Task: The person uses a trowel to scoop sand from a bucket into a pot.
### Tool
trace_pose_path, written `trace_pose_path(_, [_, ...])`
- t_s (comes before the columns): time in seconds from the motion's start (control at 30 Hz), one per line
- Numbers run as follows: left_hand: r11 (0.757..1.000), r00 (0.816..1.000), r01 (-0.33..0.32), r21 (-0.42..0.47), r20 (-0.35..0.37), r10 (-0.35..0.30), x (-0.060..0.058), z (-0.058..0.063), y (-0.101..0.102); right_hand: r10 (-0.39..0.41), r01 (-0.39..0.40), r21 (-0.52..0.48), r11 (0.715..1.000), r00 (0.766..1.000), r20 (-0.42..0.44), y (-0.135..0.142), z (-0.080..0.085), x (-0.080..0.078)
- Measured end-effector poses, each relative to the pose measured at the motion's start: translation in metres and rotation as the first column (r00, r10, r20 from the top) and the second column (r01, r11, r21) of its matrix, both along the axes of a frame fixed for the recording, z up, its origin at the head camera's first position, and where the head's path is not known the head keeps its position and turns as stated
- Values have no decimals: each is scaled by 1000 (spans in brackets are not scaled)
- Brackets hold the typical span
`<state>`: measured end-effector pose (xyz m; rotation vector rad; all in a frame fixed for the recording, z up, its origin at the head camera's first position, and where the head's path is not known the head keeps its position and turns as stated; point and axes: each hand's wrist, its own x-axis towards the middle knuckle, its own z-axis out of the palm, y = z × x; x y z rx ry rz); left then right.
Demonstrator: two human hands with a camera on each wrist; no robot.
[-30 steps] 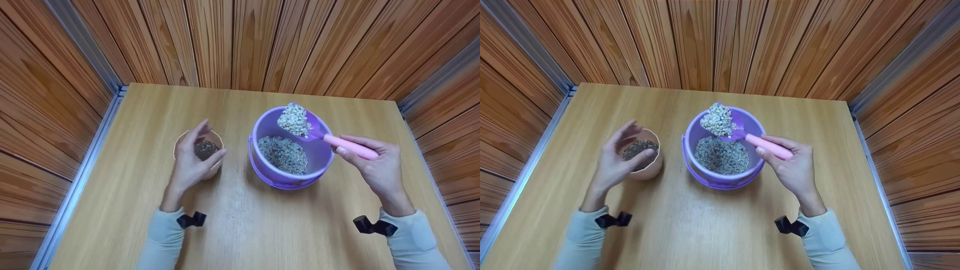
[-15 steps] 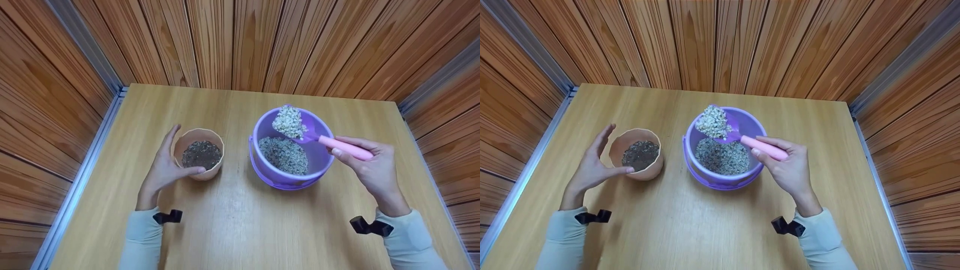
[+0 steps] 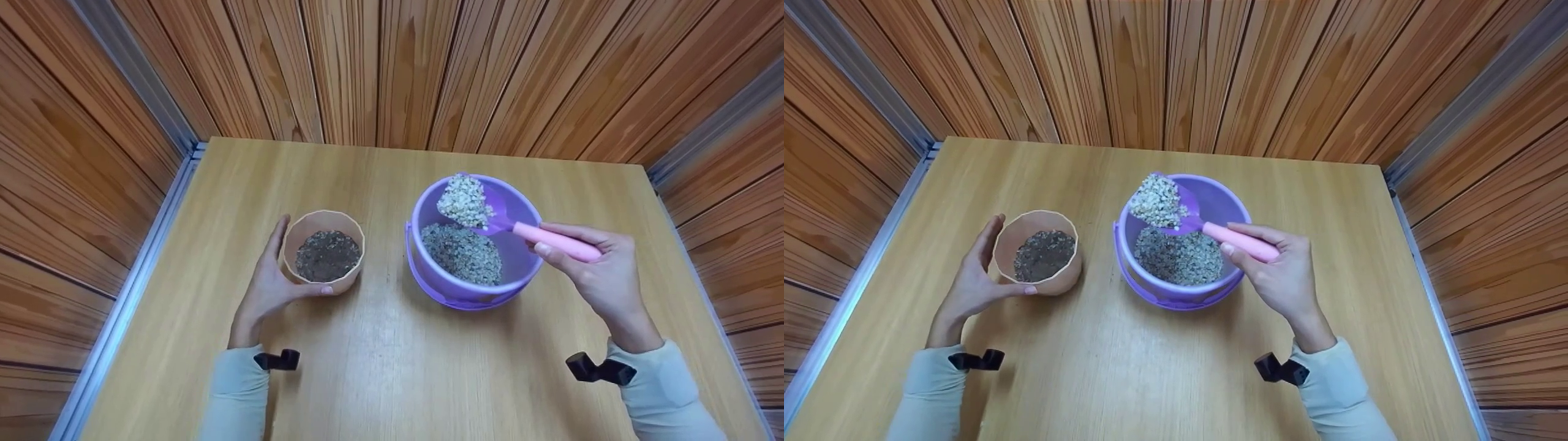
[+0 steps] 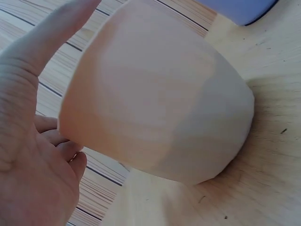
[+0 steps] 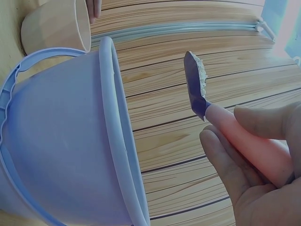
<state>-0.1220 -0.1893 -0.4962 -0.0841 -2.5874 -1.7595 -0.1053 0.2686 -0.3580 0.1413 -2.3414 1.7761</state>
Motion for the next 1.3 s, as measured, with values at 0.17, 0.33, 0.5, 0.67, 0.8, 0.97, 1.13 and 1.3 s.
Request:
trace_pose_path(0.17, [996, 1000, -2, 91, -29, 5, -1, -7, 3, -9, 9, -10, 1000, 1000, 12, -4, -1, 0])
trace_pose_path(0.33, [991, 999, -19, 132, -45, 25, -3, -10, 5, 18, -18, -31, 999, 1000, 2, -9, -2, 0])
trace_pose_path(0.5, [990, 999, -25, 139, -34, 30, -5, -12, 6, 26, -26, -11, 1000, 1000, 1, -16, -2, 0])
trace_pose_path(0.67, [986, 1000, -20, 167, -20, 24, -1, 0, 11, 32, -32, 19, 999, 999, 14, -24, -1, 1])
trace_pose_path(0.8, [984, 999, -22, 177, -26, 27, -2, -8, 9, 59, -59, 26, 998, 998, -8, -31, -1, 0])
trace_pose_path(0.97, [988, 999, -36, 148, -15, 39, -3, -20, 5, 98, -97, 33, 995, 994, -42, -40, -2, -3])
trace_pose_path(1.13, [983, 998, -36, 179, -41, 44, -5, -22, 5, 123, -121, 37, 992, 991, -59, -51, -1, -5])
trace_pose_path(1.3, [979, 998, -35, 203, -39, 44, -6, -19, 8, 147, -146, 26, 989, 987, -62, -61, -2, -9])
